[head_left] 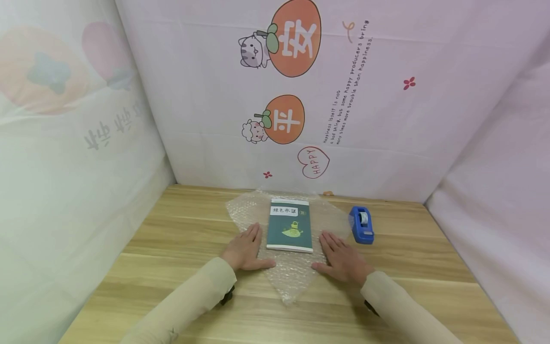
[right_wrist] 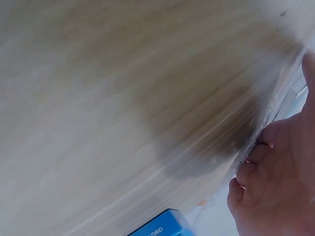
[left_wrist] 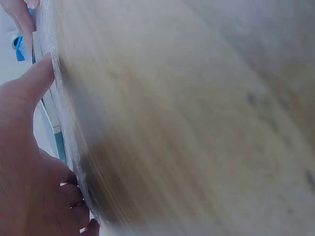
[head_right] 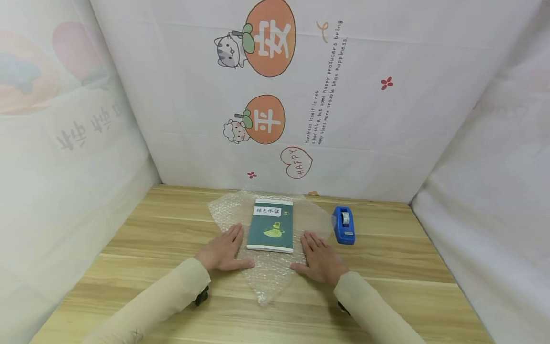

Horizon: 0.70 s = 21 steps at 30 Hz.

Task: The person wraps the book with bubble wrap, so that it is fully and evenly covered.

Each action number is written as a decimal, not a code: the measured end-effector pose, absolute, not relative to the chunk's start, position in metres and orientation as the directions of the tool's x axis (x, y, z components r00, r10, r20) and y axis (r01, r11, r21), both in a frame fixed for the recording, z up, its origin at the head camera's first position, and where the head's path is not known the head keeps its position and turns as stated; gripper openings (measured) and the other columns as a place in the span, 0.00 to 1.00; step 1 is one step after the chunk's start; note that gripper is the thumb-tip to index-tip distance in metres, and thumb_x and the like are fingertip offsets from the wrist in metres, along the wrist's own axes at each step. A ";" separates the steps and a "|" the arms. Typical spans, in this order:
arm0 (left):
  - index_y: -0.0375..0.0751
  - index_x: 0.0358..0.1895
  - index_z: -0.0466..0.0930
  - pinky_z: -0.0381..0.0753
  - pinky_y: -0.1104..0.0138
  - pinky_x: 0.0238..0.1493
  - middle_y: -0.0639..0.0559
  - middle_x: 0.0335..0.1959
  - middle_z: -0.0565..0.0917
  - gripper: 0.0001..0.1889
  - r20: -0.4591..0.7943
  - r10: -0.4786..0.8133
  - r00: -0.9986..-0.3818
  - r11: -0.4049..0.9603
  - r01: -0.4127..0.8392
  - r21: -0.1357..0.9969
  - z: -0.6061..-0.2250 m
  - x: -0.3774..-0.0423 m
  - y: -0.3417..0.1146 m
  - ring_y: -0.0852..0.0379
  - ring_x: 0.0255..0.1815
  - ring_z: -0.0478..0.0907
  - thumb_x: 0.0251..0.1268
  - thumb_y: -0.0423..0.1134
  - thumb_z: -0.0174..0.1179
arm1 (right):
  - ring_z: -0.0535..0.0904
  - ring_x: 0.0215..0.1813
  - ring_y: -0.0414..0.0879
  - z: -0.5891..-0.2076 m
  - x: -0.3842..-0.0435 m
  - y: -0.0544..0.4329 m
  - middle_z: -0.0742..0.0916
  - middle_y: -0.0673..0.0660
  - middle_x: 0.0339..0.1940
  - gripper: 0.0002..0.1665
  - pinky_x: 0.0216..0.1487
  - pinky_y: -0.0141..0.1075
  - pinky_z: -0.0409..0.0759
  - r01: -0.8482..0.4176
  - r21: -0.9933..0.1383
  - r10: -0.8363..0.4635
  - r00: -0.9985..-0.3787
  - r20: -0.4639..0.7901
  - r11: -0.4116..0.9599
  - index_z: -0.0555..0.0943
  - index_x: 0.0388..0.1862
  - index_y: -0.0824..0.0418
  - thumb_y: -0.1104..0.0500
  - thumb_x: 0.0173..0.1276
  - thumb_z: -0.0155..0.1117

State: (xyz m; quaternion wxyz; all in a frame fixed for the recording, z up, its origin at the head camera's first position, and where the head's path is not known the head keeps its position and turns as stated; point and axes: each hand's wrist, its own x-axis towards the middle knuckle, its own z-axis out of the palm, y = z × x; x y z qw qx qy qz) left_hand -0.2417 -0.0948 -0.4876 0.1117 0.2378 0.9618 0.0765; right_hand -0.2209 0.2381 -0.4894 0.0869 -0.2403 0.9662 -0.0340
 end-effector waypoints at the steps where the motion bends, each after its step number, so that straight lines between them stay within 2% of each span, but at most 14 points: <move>1: 0.29 0.85 0.48 0.57 0.48 0.88 0.34 0.88 0.48 0.61 -0.182 0.475 -0.861 0.876 0.442 0.195 -0.488 -0.242 -0.094 0.39 0.89 0.48 0.68 0.78 0.51 | 0.54 0.88 0.67 -0.490 -0.221 0.239 0.59 0.71 0.87 0.59 0.86 0.61 0.58 -0.459 -0.104 -0.470 -0.870 -0.149 0.882 0.56 0.84 0.72 0.26 0.78 0.48; 13: 0.28 0.84 0.50 0.59 0.48 0.87 0.33 0.87 0.50 0.61 -0.178 0.472 -0.863 0.878 0.442 0.186 -0.485 -0.240 -0.090 0.38 0.89 0.50 0.68 0.78 0.52 | 0.57 0.86 0.69 -0.487 -0.210 0.258 0.61 0.72 0.86 0.52 0.84 0.61 0.62 -0.459 -0.159 -0.470 -0.882 -0.041 0.874 0.57 0.84 0.72 0.33 0.81 0.52; 17: 0.28 0.84 0.50 0.59 0.48 0.87 0.33 0.87 0.50 0.61 -0.181 0.475 -0.861 0.877 0.447 0.174 -0.483 -0.239 -0.091 0.38 0.89 0.50 0.69 0.78 0.51 | 0.57 0.86 0.70 -0.482 -0.203 0.268 0.60 0.72 0.86 0.49 0.83 0.64 0.62 -0.425 -0.252 -0.439 -0.898 0.001 0.869 0.56 0.85 0.71 0.38 0.83 0.53; 21: 0.27 0.84 0.50 0.60 0.48 0.86 0.32 0.87 0.51 0.61 -0.176 0.476 -0.862 0.876 0.446 0.184 -0.482 -0.238 -0.091 0.38 0.89 0.50 0.68 0.78 0.53 | 0.53 0.86 0.73 -0.473 -0.196 0.275 0.58 0.74 0.86 0.47 0.83 0.68 0.57 -0.349 -0.441 -0.383 -0.924 0.015 0.827 0.51 0.86 0.72 0.43 0.86 0.51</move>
